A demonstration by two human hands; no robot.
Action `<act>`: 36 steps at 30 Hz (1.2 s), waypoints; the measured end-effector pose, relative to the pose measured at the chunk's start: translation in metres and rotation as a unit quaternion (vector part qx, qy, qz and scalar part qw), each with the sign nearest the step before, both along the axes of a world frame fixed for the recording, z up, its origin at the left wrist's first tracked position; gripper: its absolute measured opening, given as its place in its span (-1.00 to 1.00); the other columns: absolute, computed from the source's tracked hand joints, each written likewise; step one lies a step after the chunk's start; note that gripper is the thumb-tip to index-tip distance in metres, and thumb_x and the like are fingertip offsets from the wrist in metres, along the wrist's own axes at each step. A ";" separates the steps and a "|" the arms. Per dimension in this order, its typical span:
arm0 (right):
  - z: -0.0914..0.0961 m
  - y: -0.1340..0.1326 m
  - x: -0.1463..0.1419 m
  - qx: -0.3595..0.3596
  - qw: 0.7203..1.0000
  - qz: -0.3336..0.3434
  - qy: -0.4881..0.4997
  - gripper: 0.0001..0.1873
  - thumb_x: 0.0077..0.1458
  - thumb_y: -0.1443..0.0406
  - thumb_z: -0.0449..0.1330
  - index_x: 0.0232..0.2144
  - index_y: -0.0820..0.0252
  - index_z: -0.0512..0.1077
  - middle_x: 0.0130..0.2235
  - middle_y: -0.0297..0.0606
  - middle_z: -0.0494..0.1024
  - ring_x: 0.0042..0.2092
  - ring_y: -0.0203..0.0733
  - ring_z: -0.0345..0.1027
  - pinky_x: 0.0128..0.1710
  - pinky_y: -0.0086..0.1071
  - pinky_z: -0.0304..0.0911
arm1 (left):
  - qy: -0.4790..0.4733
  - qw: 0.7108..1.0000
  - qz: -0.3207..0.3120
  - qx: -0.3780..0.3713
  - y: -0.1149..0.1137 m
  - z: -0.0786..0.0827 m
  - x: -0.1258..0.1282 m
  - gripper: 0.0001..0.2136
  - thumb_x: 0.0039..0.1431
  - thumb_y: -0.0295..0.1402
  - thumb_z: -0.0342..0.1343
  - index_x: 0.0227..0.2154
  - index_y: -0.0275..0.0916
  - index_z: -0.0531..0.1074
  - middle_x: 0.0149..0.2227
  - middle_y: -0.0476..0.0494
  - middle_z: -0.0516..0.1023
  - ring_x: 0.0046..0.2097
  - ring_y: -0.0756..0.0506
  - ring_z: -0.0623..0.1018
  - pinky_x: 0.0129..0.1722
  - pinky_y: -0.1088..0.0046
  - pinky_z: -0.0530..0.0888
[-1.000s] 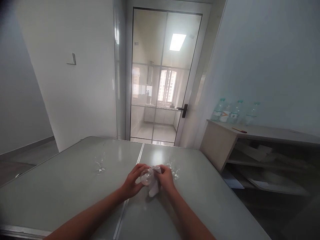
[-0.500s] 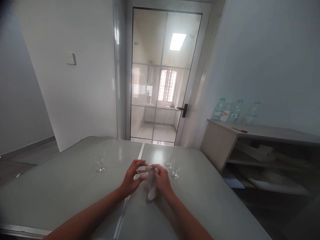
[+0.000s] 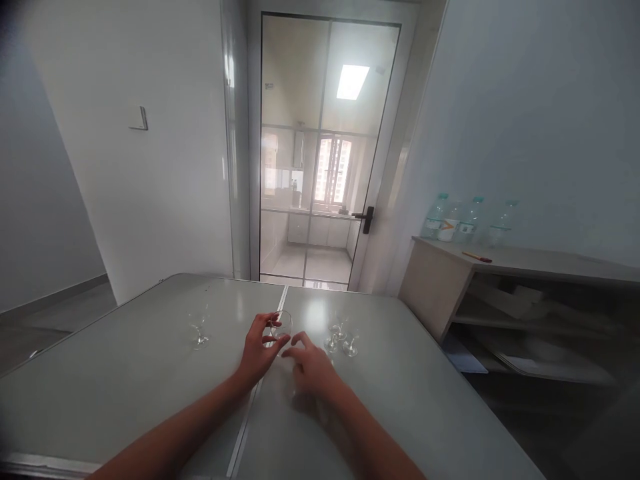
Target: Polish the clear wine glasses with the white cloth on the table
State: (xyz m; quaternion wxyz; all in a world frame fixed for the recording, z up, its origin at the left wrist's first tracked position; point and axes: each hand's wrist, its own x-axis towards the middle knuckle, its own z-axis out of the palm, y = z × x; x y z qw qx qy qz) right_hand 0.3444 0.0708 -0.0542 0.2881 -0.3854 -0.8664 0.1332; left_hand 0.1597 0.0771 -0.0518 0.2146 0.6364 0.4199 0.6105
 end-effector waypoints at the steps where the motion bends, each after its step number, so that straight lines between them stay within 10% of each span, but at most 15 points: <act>1: -0.001 -0.001 -0.001 0.002 0.999 -0.003 -0.042 -0.38 -0.08 0.52 0.03 -0.03 -0.08 0.53 0.18 -0.32 0.37 -0.34 -0.35 0.39 -0.25 -0.42 0.20 | 0.001 1.000 -0.003 -0.002 0.000 -0.001 0.001 -0.60 0.13 -0.26 0.30 0.02 -0.08 0.37 -0.02 -0.13 0.36 -0.02 -0.14 0.52 -0.28 0.34 0.65; 7: 0.004 -0.006 -0.002 -0.020 0.985 -0.015 -0.171 -0.15 -0.05 0.48 0.04 0.29 -0.21 0.25 0.29 -0.39 0.36 -0.14 -0.12 0.49 -0.19 -0.38 0.23 | -0.001 0.999 -0.044 -0.026 0.003 -0.008 0.004 -0.60 0.11 -0.25 0.29 0.01 -0.11 0.38 -0.03 -0.14 0.38 -0.03 -0.15 0.52 -0.32 0.33 0.67; 26: 0.000 -0.001 -0.003 -0.019 0.979 -0.051 -0.195 -0.46 0.13 0.37 0.02 0.13 -0.04 0.44 0.24 -0.33 0.45 -0.05 0.00 0.52 -0.10 -0.28 0.29 | 0.002 0.993 -0.071 -0.094 0.017 -0.028 0.005 -0.21 0.02 -0.18 0.36 0.27 -0.05 0.10 0.12 -0.24 0.37 0.09 -0.21 0.49 -0.08 0.17 0.59; 36: -0.020 0.028 0.007 -0.035 0.974 -0.102 -0.200 -0.18 0.05 0.41 0.06 0.37 -0.07 0.12 0.36 -0.33 0.25 0.11 -0.02 0.45 0.02 -0.24 0.32 | 0.021 0.996 -0.019 -0.083 0.013 -0.017 0.003 -0.42 0.16 -0.10 0.24 0.16 -0.09 0.14 0.10 -0.24 0.37 0.01 -0.18 0.51 -0.07 0.17 0.50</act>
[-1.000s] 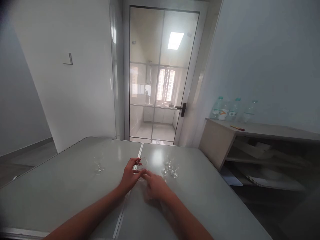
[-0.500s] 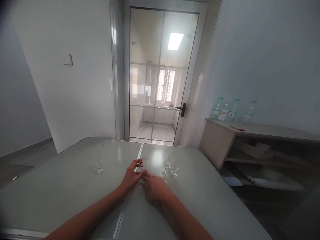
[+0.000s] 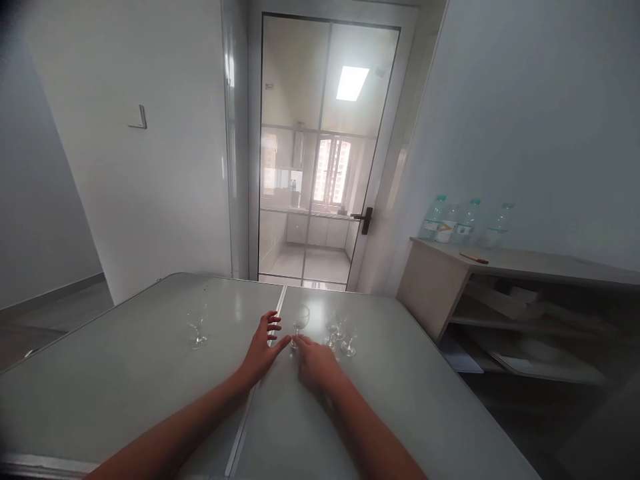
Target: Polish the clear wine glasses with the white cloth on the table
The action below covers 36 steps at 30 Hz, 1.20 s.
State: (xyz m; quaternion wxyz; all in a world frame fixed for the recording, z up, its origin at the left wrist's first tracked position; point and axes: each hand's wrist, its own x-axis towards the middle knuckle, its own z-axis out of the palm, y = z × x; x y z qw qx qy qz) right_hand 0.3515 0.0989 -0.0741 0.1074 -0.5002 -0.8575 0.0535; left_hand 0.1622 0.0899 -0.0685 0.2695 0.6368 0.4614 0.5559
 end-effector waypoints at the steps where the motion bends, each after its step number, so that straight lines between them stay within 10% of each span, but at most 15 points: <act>1: -0.001 0.004 0.002 -0.002 1.000 -0.010 0.004 -0.20 0.06 0.41 0.04 0.36 -0.07 0.14 0.37 -0.34 0.25 0.14 -0.03 0.43 0.04 -0.24 0.31 | -0.001 1.000 -0.002 -0.002 -0.001 0.000 0.001 -0.42 0.16 -0.10 0.24 0.15 -0.09 0.14 0.09 -0.24 0.37 -0.01 -0.18 0.52 -0.07 0.17 0.50; 11: -0.009 0.019 0.003 0.011 0.993 -0.116 -0.018 -0.26 0.14 0.37 0.05 0.36 -0.02 0.12 0.39 -0.13 0.17 0.05 0.01 0.48 -0.04 -0.20 0.32 | 0.002 1.000 -0.020 -0.010 -0.004 0.000 0.003 -0.49 0.19 -0.10 0.21 0.11 -0.11 0.17 0.08 -0.24 0.38 -0.04 -0.16 0.53 -0.10 0.19 0.50; 17: -0.003 0.005 -0.008 0.032 0.989 -0.144 -0.020 -0.62 0.18 0.38 0.01 -0.01 0.16 0.49 -0.13 -0.06 0.61 -0.10 0.01 0.53 -0.11 -0.26 0.28 | 0.001 1.000 -0.024 -0.011 -0.004 -0.001 0.004 -0.52 0.19 -0.09 0.21 0.07 -0.10 0.20 0.06 -0.21 0.40 -0.05 -0.15 0.55 -0.11 0.20 0.50; 23: -0.004 0.004 -0.013 0.042 0.998 -0.048 0.004 -0.54 0.27 0.32 -0.04 0.17 0.04 0.37 0.34 -0.20 0.29 0.07 -0.04 0.48 -0.02 -0.26 0.31 | -0.003 1.000 -0.024 0.003 -0.004 0.000 0.005 -0.57 0.19 -0.10 0.20 0.02 -0.12 0.24 0.03 -0.20 0.42 -0.11 -0.14 0.56 -0.15 0.21 0.52; 36: -0.020 0.029 -0.004 -0.012 0.993 -0.116 -0.005 -0.42 0.24 0.23 0.01 0.28 0.22 0.26 0.41 -0.04 0.12 0.17 0.08 0.40 0.07 -0.14 0.31 | 0.015 0.999 -0.036 -0.021 -0.004 -0.003 0.006 -0.64 0.24 -0.14 0.14 -0.01 -0.13 0.21 0.02 -0.18 0.39 -0.09 -0.13 0.54 -0.13 0.22 0.50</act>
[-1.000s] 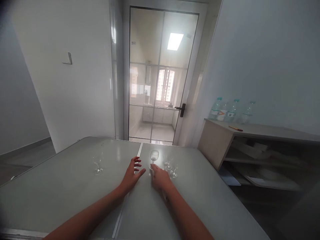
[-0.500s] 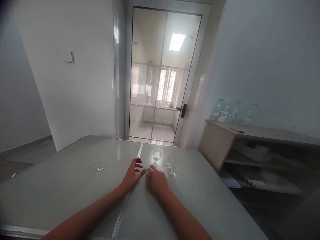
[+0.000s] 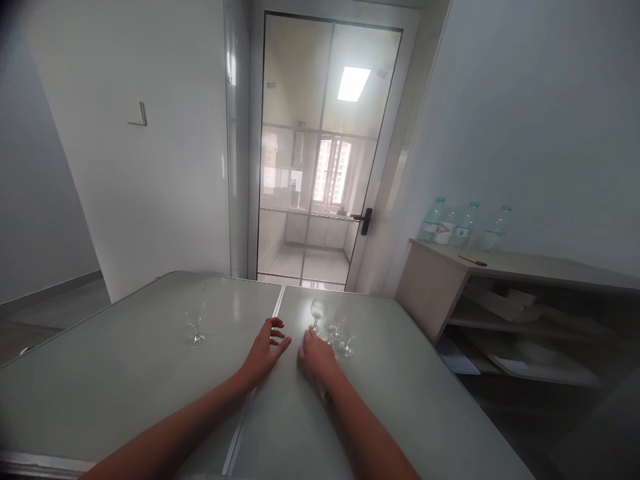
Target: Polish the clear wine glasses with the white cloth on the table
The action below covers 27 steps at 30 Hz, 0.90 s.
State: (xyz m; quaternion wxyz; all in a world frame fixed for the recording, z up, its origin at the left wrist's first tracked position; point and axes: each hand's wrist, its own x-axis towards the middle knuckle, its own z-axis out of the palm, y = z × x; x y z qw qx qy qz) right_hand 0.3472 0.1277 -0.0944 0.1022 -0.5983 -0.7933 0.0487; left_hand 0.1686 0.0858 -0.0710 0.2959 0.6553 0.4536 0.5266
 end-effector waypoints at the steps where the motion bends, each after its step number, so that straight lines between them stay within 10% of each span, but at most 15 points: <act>1: 0.000 0.001 0.001 -0.002 1.000 -0.002 0.005 -0.41 0.24 0.22 0.02 0.29 0.24 0.25 0.41 -0.02 0.11 0.19 0.09 0.38 0.08 -0.14 0.30 | 0.000 1.000 0.000 0.000 0.000 0.000 0.000 -0.64 0.23 -0.15 0.14 -0.01 -0.13 0.21 0.01 -0.18 0.39 -0.09 -0.13 0.54 -0.14 0.22 0.50; 18: -0.009 0.009 0.005 0.000 0.998 -0.036 0.045 -0.44 0.22 0.20 0.06 0.23 0.26 0.30 0.36 0.04 0.22 0.27 0.07 0.29 0.15 -0.21 0.21 | 0.021 0.999 0.014 0.028 0.001 0.001 -0.002 -0.75 0.27 -0.19 0.11 -0.08 -0.14 0.26 -0.06 -0.14 0.40 -0.13 -0.11 0.53 -0.19 0.29 0.48; 27: -0.011 0.010 0.005 0.003 0.997 -0.051 0.052 -0.54 0.21 0.25 0.06 0.12 0.31 0.39 0.32 0.13 0.27 0.22 0.11 0.34 0.11 -0.21 0.23 | 0.046 0.984 0.079 0.152 -0.002 0.028 -0.016 -0.84 0.34 -0.26 0.06 -0.09 -0.15 0.29 -0.12 -0.13 0.43 -0.15 -0.10 0.51 -0.18 0.31 0.46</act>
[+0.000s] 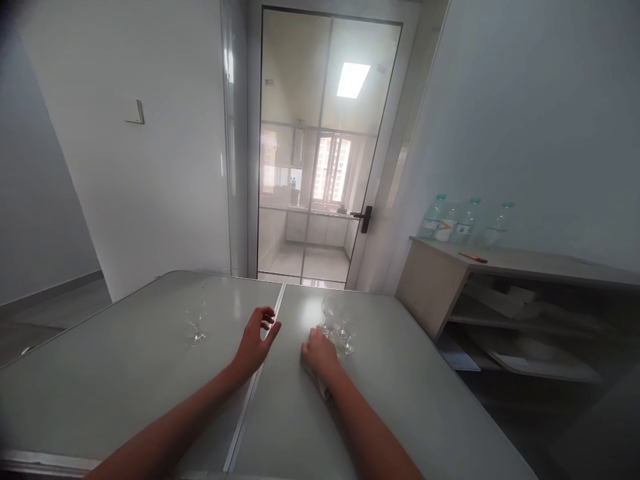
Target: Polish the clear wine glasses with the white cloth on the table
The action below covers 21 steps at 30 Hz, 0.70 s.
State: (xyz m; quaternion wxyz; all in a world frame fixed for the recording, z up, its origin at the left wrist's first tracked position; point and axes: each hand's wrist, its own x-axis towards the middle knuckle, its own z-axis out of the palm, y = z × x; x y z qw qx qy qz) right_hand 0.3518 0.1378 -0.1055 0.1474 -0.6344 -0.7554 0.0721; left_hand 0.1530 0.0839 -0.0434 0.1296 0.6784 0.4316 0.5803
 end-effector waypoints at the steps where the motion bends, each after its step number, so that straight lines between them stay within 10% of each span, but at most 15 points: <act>1: 0.000 0.000 0.000 0.001 1.000 0.000 0.001 -0.55 0.21 0.25 0.07 0.11 0.30 0.39 0.31 0.13 0.28 0.21 0.10 0.35 0.10 -0.21 0.23 | 0.006 1.000 0.011 0.024 0.000 0.005 -0.003 -0.85 0.34 -0.28 0.05 -0.10 -0.16 0.30 -0.15 -0.13 0.43 -0.17 -0.10 0.50 -0.19 0.31 0.46; 10: 0.011 -0.010 0.000 0.029 0.998 0.059 0.022 -0.69 0.17 0.32 0.11 -0.04 0.00 0.48 0.08 -0.25 0.55 0.03 -0.11 0.44 -0.13 -0.41 0.19 | 0.092 0.928 0.207 0.295 0.007 0.040 -0.064 -0.89 0.20 -0.49 0.14 -0.23 -0.19 0.43 -0.26 -0.18 0.45 -0.20 -0.16 0.45 -0.15 0.26 0.40; 21: 0.018 -0.013 -0.003 0.031 0.998 0.058 0.026 -0.76 0.17 0.36 0.11 -0.15 0.05 0.50 -0.14 -0.27 0.60 -0.12 -0.15 0.44 -0.25 -0.44 0.09 | -0.006 0.881 0.474 0.001 0.009 0.076 -0.162 -0.63 0.27 -0.07 0.01 -0.05 -0.23 0.40 0.01 -0.36 0.44 0.15 -0.38 0.38 0.14 -0.02 0.28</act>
